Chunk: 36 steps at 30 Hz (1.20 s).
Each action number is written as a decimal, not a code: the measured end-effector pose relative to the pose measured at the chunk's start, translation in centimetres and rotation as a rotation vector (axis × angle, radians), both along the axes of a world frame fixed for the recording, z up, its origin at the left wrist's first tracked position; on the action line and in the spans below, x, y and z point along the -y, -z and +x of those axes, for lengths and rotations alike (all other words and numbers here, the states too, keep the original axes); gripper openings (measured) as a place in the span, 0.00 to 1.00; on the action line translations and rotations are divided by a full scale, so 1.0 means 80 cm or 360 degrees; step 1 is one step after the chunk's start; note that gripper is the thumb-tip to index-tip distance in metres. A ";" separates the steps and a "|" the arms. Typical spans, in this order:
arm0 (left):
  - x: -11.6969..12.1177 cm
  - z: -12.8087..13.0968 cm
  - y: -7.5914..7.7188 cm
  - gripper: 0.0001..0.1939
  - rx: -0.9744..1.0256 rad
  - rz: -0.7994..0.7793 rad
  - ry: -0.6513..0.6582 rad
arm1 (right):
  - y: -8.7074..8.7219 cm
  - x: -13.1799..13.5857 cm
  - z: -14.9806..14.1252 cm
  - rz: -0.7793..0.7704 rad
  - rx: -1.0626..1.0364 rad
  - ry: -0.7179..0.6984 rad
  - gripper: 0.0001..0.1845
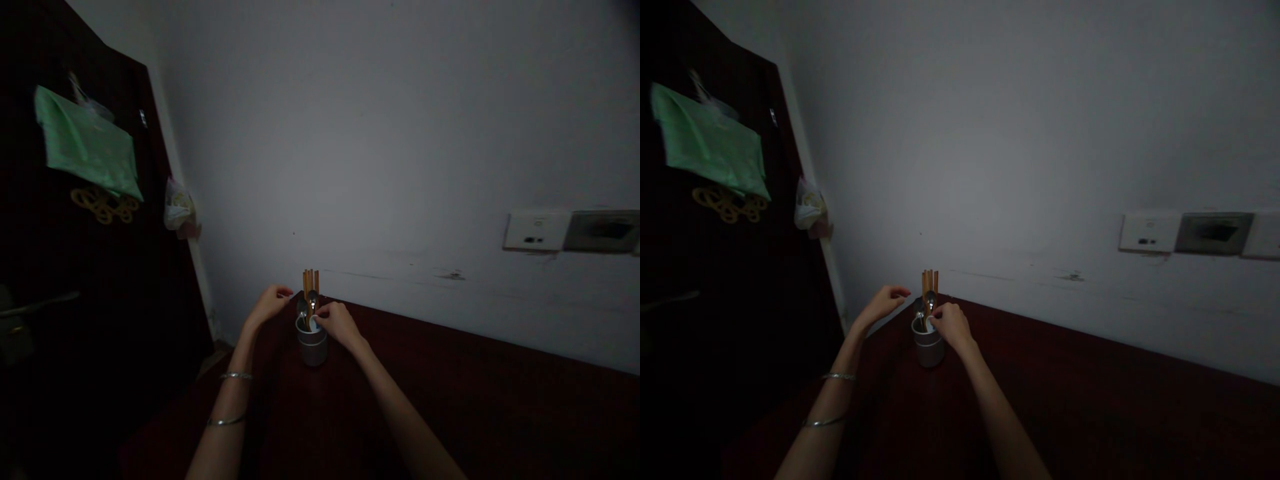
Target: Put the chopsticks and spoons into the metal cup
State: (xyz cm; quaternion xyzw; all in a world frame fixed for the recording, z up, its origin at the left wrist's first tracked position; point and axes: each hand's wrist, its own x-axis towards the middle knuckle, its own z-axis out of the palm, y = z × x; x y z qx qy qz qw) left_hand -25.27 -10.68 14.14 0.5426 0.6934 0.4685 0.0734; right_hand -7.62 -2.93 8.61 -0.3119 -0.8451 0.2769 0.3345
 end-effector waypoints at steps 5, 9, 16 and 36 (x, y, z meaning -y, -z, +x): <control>-0.009 -0.001 0.002 0.12 0.0034 0.0176 -0.0095 | 0.000 0.002 0.000 0.0013 0.0001 -0.0011 0.09; -0.016 -0.006 0.012 0.12 0.0163 0.0185 -0.0163 | 0.004 -0.001 0.000 -0.0017 -0.0026 -0.0037 0.10; -0.028 -0.020 0.022 0.08 0.0306 0.0286 -0.0218 | 0.006 -0.013 -0.004 -0.0079 -0.0160 -0.0055 0.12; -0.010 0.017 -0.020 0.09 0.0132 0.0709 -0.0406 | -0.050 -0.015 0.033 0.0076 -0.0772 0.0123 0.15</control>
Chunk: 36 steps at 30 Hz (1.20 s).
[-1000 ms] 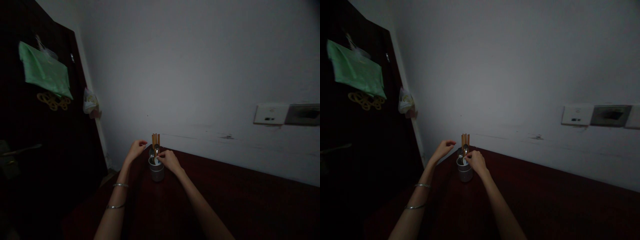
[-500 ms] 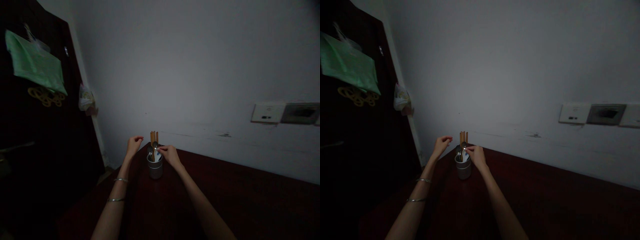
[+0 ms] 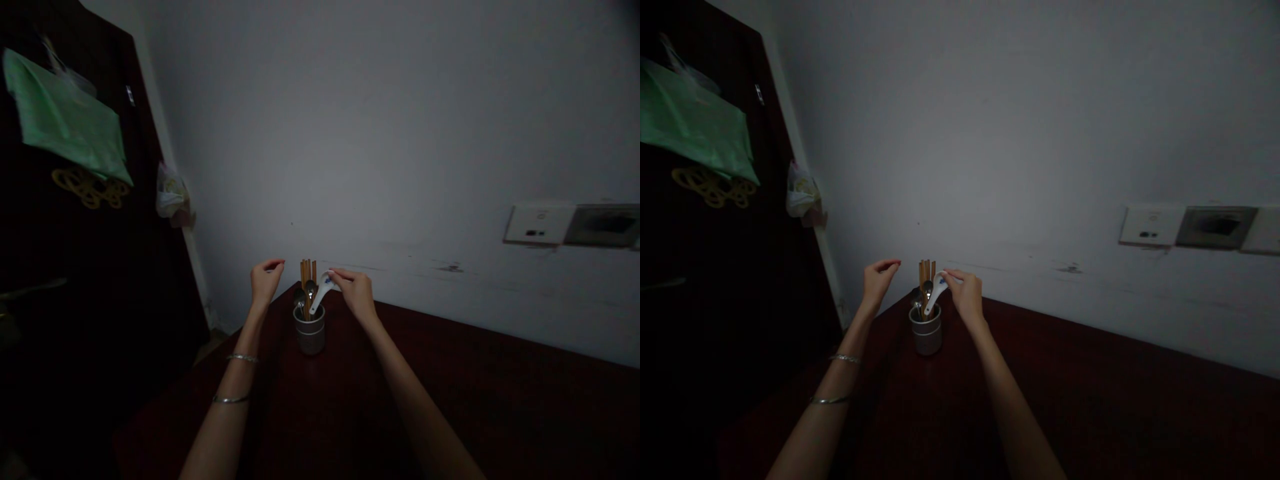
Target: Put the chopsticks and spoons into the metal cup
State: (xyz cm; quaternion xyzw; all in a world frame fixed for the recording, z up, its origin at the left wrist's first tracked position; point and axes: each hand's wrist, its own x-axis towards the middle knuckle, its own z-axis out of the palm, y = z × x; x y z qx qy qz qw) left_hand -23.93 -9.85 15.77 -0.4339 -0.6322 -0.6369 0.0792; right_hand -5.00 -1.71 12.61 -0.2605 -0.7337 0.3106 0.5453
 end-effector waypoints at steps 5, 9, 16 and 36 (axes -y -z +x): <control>0.020 0.038 -0.022 0.13 -0.0096 -0.0226 0.0512 | -0.036 0.018 0.026 0.0175 -0.0210 0.0092 0.16; 0.030 0.066 -0.025 0.13 -0.0043 -0.0718 0.1148 | -0.053 0.033 0.036 0.0239 -0.0277 0.0065 0.15; 0.021 0.080 -0.016 0.11 -0.0015 -0.0663 0.1257 | -0.058 0.043 0.034 0.0153 -0.0350 -0.0097 0.17; 0.005 0.086 -0.015 0.17 0.0457 -0.0100 0.1031 | -0.038 0.037 0.004 -0.0535 -0.0182 -0.0615 0.10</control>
